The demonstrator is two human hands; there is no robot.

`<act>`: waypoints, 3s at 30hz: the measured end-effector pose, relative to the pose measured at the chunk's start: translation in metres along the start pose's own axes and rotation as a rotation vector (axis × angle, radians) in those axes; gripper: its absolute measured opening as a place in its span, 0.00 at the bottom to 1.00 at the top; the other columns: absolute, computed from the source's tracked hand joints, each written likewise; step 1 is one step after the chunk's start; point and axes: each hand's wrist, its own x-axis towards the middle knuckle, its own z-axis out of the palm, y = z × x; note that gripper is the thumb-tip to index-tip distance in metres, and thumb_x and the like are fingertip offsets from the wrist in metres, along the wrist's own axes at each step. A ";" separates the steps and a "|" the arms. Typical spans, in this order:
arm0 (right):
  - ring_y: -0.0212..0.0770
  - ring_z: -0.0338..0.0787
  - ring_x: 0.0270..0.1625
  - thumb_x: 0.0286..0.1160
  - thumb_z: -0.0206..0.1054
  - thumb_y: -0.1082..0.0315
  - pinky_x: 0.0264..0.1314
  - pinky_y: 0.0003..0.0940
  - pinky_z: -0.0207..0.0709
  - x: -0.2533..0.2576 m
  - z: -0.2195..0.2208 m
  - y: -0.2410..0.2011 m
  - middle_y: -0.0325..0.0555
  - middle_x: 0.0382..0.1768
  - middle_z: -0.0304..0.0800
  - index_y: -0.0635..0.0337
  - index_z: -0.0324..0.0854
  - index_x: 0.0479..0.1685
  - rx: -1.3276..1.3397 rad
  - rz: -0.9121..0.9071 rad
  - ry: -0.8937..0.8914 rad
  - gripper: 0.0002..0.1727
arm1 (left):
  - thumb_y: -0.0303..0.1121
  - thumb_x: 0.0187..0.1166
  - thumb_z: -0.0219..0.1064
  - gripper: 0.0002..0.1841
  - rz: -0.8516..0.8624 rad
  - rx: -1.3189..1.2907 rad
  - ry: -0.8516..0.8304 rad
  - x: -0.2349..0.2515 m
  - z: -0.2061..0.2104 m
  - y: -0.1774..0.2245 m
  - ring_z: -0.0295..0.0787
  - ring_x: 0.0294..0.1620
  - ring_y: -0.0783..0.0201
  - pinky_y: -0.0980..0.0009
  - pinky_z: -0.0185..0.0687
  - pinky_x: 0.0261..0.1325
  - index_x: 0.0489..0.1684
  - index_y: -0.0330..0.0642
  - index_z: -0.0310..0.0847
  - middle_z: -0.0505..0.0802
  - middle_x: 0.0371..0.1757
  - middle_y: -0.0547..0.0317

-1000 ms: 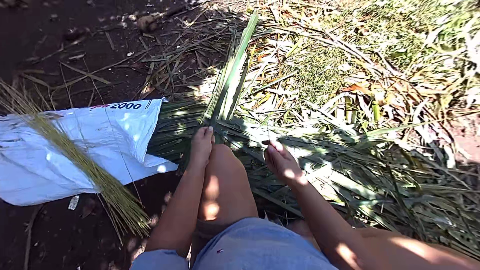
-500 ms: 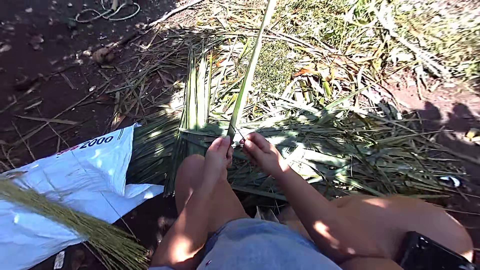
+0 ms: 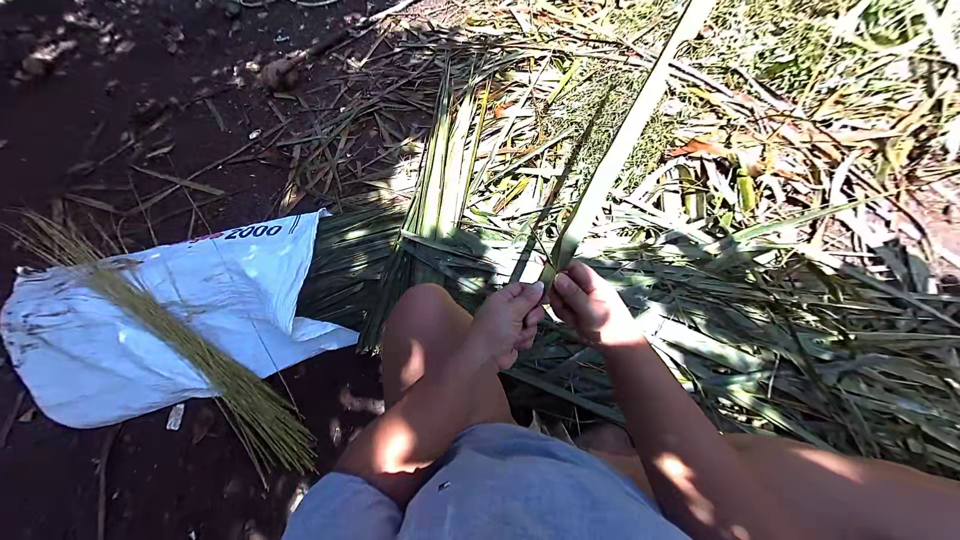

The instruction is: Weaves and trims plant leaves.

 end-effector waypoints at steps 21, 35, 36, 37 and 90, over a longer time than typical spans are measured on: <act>0.44 0.91 0.58 0.92 0.57 0.63 0.65 0.47 0.81 0.011 -0.034 -0.024 0.53 0.60 0.91 0.61 0.80 0.76 -0.680 0.026 0.328 0.21 | 0.32 0.94 0.48 0.12 -0.002 0.245 0.054 -0.019 -0.024 -0.007 0.60 0.10 0.82 0.87 0.57 0.13 0.44 0.40 0.76 0.74 0.17 0.72; 0.26 0.71 0.20 0.91 0.52 0.68 0.21 0.22 0.69 0.030 -0.186 -0.063 0.34 0.31 0.77 0.53 0.72 0.72 0.051 0.274 0.838 0.16 | 0.28 0.90 0.52 0.12 0.161 0.769 0.193 -0.025 -0.141 0.068 0.66 0.14 0.85 0.88 0.62 0.19 0.37 0.45 0.80 0.77 0.16 0.77; 0.26 0.72 0.20 0.90 0.53 0.67 0.21 0.21 0.69 0.026 -0.200 -0.066 0.34 0.31 0.78 0.54 0.73 0.73 0.025 0.249 0.887 0.17 | 0.28 0.89 0.52 0.11 0.177 0.797 0.214 -0.022 -0.151 0.073 0.65 0.14 0.85 0.88 0.61 0.19 0.37 0.46 0.80 0.77 0.16 0.78; 0.26 0.72 0.20 0.89 0.54 0.67 0.21 0.21 0.70 0.020 -0.214 -0.071 0.35 0.32 0.78 0.54 0.74 0.73 -0.004 0.239 0.932 0.18 | 0.29 0.89 0.52 0.11 0.186 0.825 0.247 -0.021 -0.160 0.078 0.66 0.14 0.84 0.88 0.62 0.20 0.37 0.45 0.80 0.77 0.17 0.77; 0.31 0.73 0.30 0.93 0.55 0.62 0.36 0.30 0.70 0.033 -0.057 -0.046 0.46 0.41 0.85 0.60 0.75 0.79 -0.313 0.277 0.413 0.22 | 0.35 0.89 0.57 0.15 0.571 1.657 0.554 -0.018 -0.059 0.038 0.94 0.51 0.36 0.33 0.80 0.53 0.60 0.41 0.90 0.96 0.48 0.39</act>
